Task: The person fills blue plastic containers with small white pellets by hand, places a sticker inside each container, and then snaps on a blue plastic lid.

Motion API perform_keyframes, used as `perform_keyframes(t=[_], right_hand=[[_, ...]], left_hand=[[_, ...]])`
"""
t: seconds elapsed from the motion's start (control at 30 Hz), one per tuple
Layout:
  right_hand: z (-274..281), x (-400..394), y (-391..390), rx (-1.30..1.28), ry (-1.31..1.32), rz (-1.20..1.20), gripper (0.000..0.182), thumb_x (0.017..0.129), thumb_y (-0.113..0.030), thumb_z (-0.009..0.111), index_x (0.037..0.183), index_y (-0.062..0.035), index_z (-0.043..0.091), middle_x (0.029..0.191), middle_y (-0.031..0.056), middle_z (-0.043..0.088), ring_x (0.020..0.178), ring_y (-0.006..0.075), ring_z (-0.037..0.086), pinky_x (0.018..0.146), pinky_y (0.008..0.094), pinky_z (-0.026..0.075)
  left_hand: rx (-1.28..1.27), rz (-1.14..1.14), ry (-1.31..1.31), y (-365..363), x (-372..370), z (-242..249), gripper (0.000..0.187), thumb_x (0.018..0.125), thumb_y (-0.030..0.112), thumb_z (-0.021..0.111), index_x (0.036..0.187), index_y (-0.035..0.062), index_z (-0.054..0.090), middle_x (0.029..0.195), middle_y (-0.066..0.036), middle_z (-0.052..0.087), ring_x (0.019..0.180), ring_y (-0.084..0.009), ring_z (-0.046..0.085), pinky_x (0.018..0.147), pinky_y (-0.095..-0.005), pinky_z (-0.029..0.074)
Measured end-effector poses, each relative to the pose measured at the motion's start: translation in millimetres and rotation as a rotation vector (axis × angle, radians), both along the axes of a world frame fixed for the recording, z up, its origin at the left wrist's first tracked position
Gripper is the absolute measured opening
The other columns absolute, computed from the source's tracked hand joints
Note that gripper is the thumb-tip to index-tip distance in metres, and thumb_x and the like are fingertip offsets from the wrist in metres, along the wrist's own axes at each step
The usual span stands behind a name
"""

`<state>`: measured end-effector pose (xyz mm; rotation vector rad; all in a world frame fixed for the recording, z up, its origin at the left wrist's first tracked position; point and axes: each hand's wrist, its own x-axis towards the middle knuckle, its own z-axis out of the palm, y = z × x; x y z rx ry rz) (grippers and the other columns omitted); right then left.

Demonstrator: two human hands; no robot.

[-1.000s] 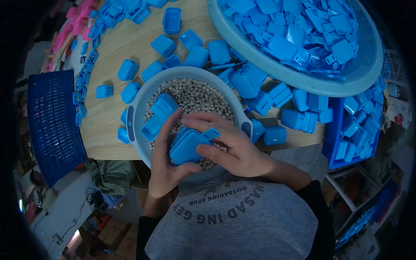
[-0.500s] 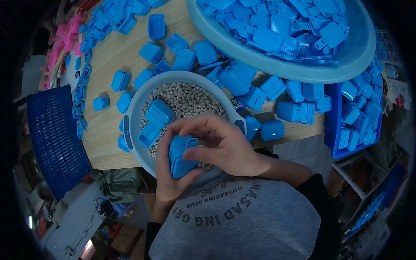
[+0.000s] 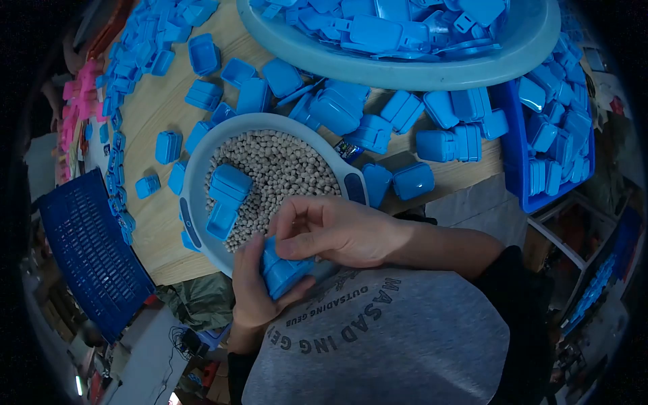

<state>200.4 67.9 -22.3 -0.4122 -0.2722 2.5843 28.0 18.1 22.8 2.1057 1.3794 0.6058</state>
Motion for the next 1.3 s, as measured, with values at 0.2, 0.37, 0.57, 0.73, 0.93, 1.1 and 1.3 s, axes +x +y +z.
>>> perform_keyframes(t=[0.2, 0.37, 0.57, 0.73, 0.93, 1.1, 1.3], right_hand=[[5, -17, 17, 0.404, -0.393, -0.246, 0.028, 0.078, -0.007, 0.066, 0.102, -0.0047, 0.05, 0.102, 0.0046, 0.05, 0.092, 0.0121, 0.052, 0.078, 0.0243, 0.043], [12, -12, 5, 0.943, -0.53, -0.219, 0.033, 0.075, -0.01, 0.069, 0.104, -0.0075, 0.052, 0.089, 0.0055, 0.057, 0.072, 0.018, 0.058, 0.066, 0.0304, 0.047], [17, -10, 6, 1.218, -0.615, -0.378, 0.02, 0.075, -0.006, 0.066, 0.093, -0.0077, 0.058, 0.077, 0.0086, 0.057, 0.07, 0.024, 0.058, 0.058, 0.033, 0.045], [19, -8, 5, 1.249, -0.594, -0.34, 0.016, 0.076, -0.007, 0.065, 0.091, -0.007, 0.057, 0.076, 0.0077, 0.056, 0.069, 0.0236, 0.058, 0.057, 0.0328, 0.045], [33, -5, 4, 1.064, -0.692, -0.17, 0.016, 0.077, -0.01, 0.065, 0.086, -0.0062, 0.053, 0.076, 0.0076, 0.056, 0.068, 0.0226, 0.058, 0.057, 0.0324, 0.045], [32, -8, 10, 1.114, -0.661, -0.157, 0.017, 0.076, -0.011, 0.065, 0.085, -0.0063, 0.052, 0.076, 0.0074, 0.055, 0.066, 0.0216, 0.057, 0.056, 0.0329, 0.044], [30, -6, 12, 1.08, -0.644, -0.096, 0.014, 0.077, -0.009, 0.064, 0.087, -0.0051, 0.054, 0.077, 0.007, 0.057, 0.066, 0.0209, 0.058, 0.056, 0.0325, 0.044]], left_hand=[[-0.518, 0.587, -0.46, 12, -10, -12, 0.081, 0.058, 0.035, 0.082, 0.121, 0.0067, 0.039, 0.107, -0.011, 0.047, 0.094, -0.0212, 0.051, 0.078, -0.0323, 0.044], [-0.415, 0.799, -1.069, 12, -1, -15, 0.084, 0.064, 0.036, 0.078, 0.127, 0.0047, 0.034, 0.111, -0.011, 0.047, 0.098, -0.0182, 0.05, 0.08, -0.0308, 0.045], [-0.525, 0.668, -0.921, 7, -4, -18, 0.079, 0.064, 0.026, 0.078, 0.128, 0.0054, 0.035, 0.113, -0.011, 0.048, 0.103, -0.0202, 0.05, 0.084, -0.0321, 0.044], [-0.503, 0.451, -0.849, 11, -11, -10, 0.074, 0.062, 0.017, 0.078, 0.123, 0.0051, 0.039, 0.116, -0.013, 0.048, 0.103, -0.0215, 0.05, 0.086, -0.0332, 0.043], [-0.301, 0.472, -0.887, 6, -3, -21, 0.065, 0.063, 0.02, 0.077, 0.114, 0.008, 0.038, 0.114, -0.02, 0.047, 0.099, -0.0243, 0.05, 0.081, -0.0343, 0.045], [-0.187, 0.531, -0.884, 4, 3, -26, 0.062, 0.064, 0.021, 0.076, 0.11, 0.0097, 0.037, 0.113, -0.021, 0.046, 0.095, -0.0253, 0.051, 0.076, -0.0345, 0.047], [-0.248, 0.536, -0.928, 2, 0, -27, 0.061, 0.063, 0.021, 0.079, 0.108, 0.0096, 0.039, 0.115, -0.022, 0.045, 0.097, -0.0263, 0.052, 0.076, -0.0351, 0.047]])
